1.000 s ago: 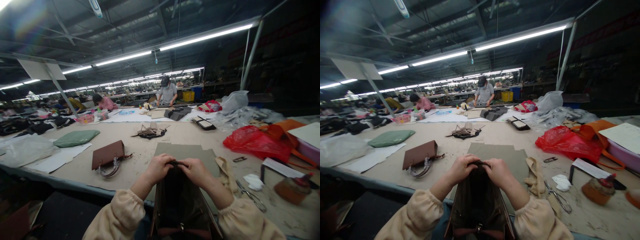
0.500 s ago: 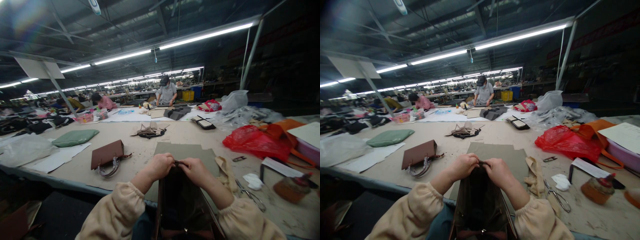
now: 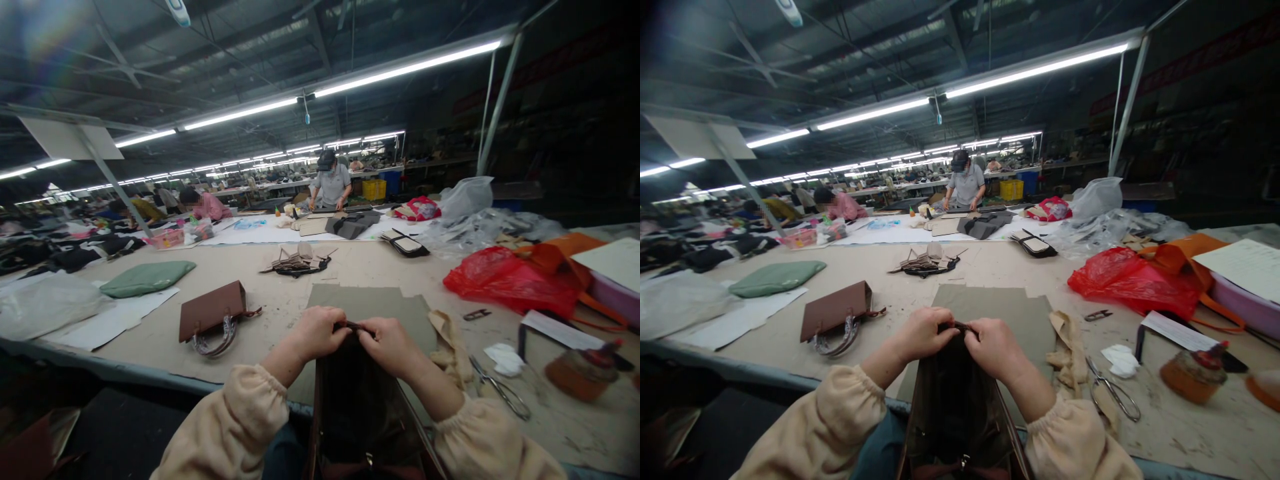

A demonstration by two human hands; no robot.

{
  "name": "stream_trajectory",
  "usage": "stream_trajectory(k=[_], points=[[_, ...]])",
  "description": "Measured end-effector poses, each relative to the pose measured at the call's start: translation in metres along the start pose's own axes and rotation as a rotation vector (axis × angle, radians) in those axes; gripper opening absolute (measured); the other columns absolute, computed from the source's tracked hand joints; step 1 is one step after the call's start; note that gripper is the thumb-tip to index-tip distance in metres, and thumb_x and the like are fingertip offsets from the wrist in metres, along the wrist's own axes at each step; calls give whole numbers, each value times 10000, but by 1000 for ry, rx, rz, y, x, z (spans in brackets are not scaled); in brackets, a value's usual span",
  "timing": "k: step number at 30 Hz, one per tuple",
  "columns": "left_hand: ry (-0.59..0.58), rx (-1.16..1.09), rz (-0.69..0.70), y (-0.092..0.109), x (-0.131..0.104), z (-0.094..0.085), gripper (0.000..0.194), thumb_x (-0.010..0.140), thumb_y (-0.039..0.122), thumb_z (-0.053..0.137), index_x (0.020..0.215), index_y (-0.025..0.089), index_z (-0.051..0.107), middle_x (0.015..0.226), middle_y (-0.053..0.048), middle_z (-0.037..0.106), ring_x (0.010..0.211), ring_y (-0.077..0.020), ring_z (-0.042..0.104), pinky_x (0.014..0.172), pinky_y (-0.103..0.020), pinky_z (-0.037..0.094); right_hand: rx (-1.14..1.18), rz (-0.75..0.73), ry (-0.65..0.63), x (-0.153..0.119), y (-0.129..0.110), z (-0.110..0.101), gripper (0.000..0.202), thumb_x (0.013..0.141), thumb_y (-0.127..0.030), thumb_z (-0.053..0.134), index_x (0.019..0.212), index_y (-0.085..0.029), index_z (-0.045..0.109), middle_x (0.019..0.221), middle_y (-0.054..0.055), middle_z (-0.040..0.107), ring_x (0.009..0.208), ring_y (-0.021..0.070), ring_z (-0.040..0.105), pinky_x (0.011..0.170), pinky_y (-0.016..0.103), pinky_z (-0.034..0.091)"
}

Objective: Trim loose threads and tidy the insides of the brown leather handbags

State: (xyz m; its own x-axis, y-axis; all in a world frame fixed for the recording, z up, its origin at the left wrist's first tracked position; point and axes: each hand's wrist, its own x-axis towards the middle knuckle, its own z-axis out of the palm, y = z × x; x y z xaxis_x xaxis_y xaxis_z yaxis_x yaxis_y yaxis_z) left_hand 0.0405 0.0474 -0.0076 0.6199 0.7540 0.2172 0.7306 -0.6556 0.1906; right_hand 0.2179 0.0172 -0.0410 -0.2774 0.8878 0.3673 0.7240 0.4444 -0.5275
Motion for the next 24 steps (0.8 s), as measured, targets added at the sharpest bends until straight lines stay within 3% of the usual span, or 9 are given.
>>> stream_trajectory(k=[9,16,24], points=[[11,51,-123,5,4,7,210,799,350,476,745,204,616,737,-24,652,697,-167,573,598,-242,385,36,-39,-12,0,3,1,242,802,-172,448,801,-208,687,751,18,685,698,153,604,624,237,408],[63,-50,-93,5,2,10,161,784,305,489,727,194,591,718,-14,646,669,-146,570,580,-226,372,66,-53,-36,-2,6,-1,238,821,-172,442,805,-197,679,768,27,678,711,150,597,633,236,406],[115,-58,-152,6,3,16,181,785,341,497,726,200,594,711,-14,648,656,-153,575,577,-238,364,51,-97,-70,-1,10,-2,238,840,-184,441,869,-193,678,749,29,660,689,142,579,632,233,399]])
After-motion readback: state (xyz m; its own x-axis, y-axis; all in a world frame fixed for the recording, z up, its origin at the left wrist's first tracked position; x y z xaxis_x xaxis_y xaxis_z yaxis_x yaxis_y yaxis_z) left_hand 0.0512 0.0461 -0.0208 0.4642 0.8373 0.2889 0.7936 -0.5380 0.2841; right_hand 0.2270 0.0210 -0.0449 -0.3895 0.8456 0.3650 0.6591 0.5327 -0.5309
